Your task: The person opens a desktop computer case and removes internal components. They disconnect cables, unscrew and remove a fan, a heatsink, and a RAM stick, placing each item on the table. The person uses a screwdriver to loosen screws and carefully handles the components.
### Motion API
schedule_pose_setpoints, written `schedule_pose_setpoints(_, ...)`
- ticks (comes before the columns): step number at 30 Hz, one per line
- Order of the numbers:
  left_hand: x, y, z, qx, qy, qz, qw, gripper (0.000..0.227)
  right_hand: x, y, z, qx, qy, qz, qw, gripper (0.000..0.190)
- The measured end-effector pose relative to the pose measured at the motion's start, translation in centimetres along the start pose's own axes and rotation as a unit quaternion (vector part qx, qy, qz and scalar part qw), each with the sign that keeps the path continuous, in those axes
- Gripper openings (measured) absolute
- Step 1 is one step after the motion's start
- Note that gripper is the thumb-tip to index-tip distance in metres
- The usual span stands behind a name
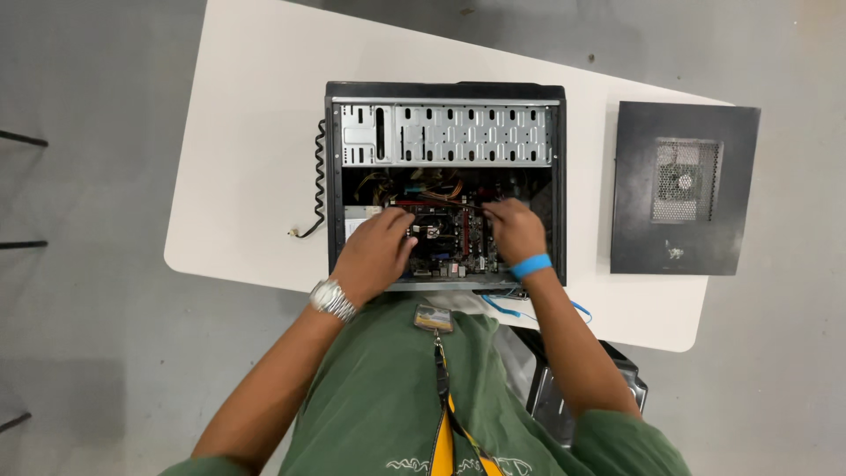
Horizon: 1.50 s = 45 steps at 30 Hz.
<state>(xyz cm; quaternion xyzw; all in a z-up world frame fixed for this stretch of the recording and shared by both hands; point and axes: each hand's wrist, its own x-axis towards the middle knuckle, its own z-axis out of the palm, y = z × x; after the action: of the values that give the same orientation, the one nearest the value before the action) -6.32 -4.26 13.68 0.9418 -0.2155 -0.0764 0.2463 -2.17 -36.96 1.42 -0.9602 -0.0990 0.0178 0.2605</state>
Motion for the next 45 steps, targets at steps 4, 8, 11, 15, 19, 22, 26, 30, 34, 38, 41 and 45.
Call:
schedule_pose_setpoints(4, -2.6, 3.2, -3.8, -0.115, 0.085, -0.099, 0.985, 0.07, -3.0, -5.3, -7.5, 0.138, -0.015, 0.086, 0.987, 0.016)
schedule_pose_setpoints(8, -2.3, 5.3, -5.4, -0.193, 0.124, -0.091, 0.969, 0.134, -5.0, -12.5, -10.5, 0.224, -0.037, 0.127, 0.966, 0.016)
schedule_pose_setpoints(11, -2.2, 5.8, -5.7, -0.152, 0.13, -0.06, 0.978, 0.148, -6.5, -16.4, -9.2, 0.27, -0.025, 0.103, 0.957, 0.02)
schedule_pose_setpoints(15, -3.3, 4.1, -5.3, -0.076, 0.089, -0.077, 0.99, 0.142, -7.6, -20.1, -7.2, 0.266, -0.019, 0.092, 0.959, 0.02)
schedule_pose_setpoints(19, -4.9, 2.2, -5.6, -0.057, 0.083, -0.084, 0.991, 0.147, -7.2, -21.9, -6.7, 0.282, -0.061, 0.094, 0.953, 0.021)
schedule_pose_setpoints(22, -5.8, -0.1, -6.9, -0.057, 0.069, -0.077, 0.993, 0.147, -6.8, -22.9, -7.0, 0.269, -0.093, 0.061, 0.957, 0.025)
schedule_pose_setpoints(26, -6.7, -9.6, -8.2, 0.088, 0.059, -0.052, 0.993, 0.141, -8.2, -19.2, -7.0, 0.152, -0.08, 0.068, 0.983, 0.035)
schedule_pose_setpoints(30, -5.1, -22.3, -6.3, 0.208, -0.114, -0.131, 0.963, 0.159, -12.5, -12.5, -5.5, -0.125, -0.195, 0.098, 0.968, 0.051)
schedule_pose_setpoints(34, -2.4, -30.0, -2.4, 0.256, -0.185, -0.144, 0.938, 0.172, -15.2, -11.0, -1.7, -0.214, -0.133, 0.092, 0.963, 0.051)
schedule_pose_setpoints(38, -0.1, -31.4, -1.2, 0.236, -0.241, -0.158, 0.928, 0.179, -17.3, -9.5, 1.6, -0.215, -0.014, 0.069, 0.974, 0.025)
schedule_pose_setpoints(41, 0.3, -31.4, -1.0, 0.223, -0.266, -0.132, 0.929, 0.18, -16.4, -14.0, -1.8, -0.147, -0.056, 0.085, 0.984, 0.03)
schedule_pose_setpoints(45, 0.1, -30.7, -1.6, 0.226, -0.267, -0.114, 0.93, 0.182, -13.8, -15.3, -4.0, 0.063, -0.094, 0.227, 0.967, 0.035)
